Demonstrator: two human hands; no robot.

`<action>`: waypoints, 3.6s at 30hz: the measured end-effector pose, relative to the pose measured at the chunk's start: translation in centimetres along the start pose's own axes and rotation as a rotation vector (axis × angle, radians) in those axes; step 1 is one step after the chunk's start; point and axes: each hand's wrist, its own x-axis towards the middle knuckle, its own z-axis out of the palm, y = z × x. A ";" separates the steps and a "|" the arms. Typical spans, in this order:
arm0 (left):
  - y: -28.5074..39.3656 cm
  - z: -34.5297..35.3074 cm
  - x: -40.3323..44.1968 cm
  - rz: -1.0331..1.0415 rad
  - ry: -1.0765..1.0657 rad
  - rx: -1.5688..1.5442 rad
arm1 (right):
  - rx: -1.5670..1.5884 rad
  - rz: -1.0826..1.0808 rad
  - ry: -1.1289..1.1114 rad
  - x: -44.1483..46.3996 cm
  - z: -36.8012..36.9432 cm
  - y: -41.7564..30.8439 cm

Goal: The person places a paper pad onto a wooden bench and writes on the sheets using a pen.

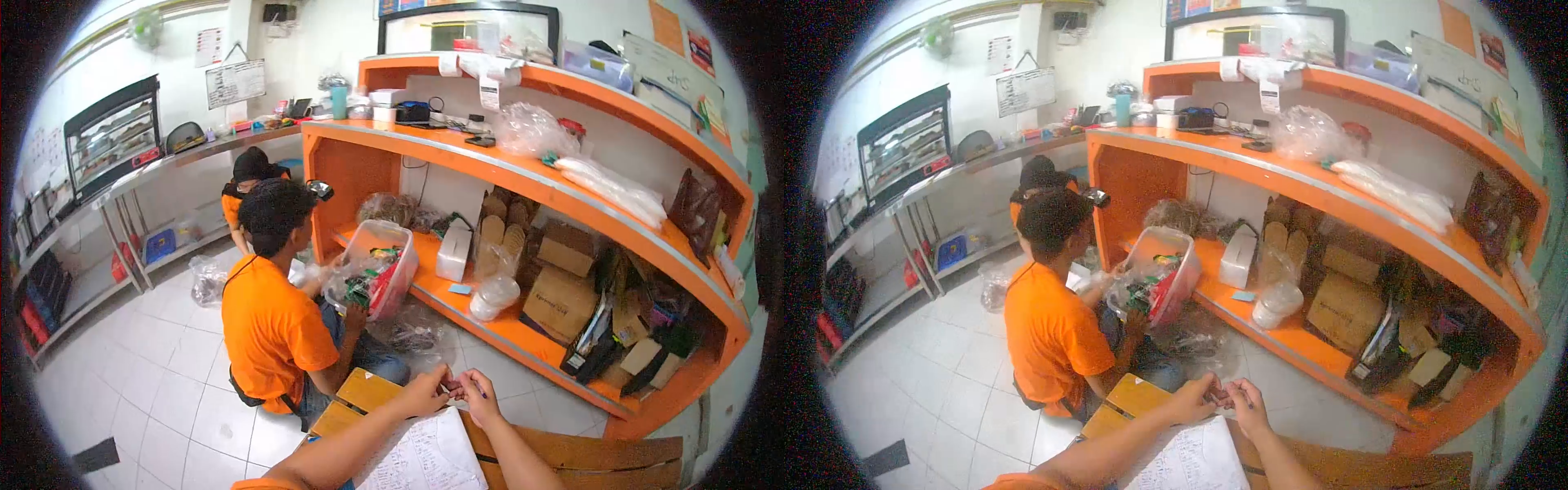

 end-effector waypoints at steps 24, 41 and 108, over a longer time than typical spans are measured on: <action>2.4 -1.2 0.0 -0.026 0.009 -0.019 | 0.229 0.235 0.078 -0.1 0.4 -2.7; 3.0 -1.4 0.1 -0.014 -0.013 -0.034 | 0.232 0.208 0.055 0.0 0.3 -2.3; 3.9 -1.5 0.7 -0.054 -0.065 -0.013 | 0.083 0.125 -0.004 -0.1 0.4 -2.2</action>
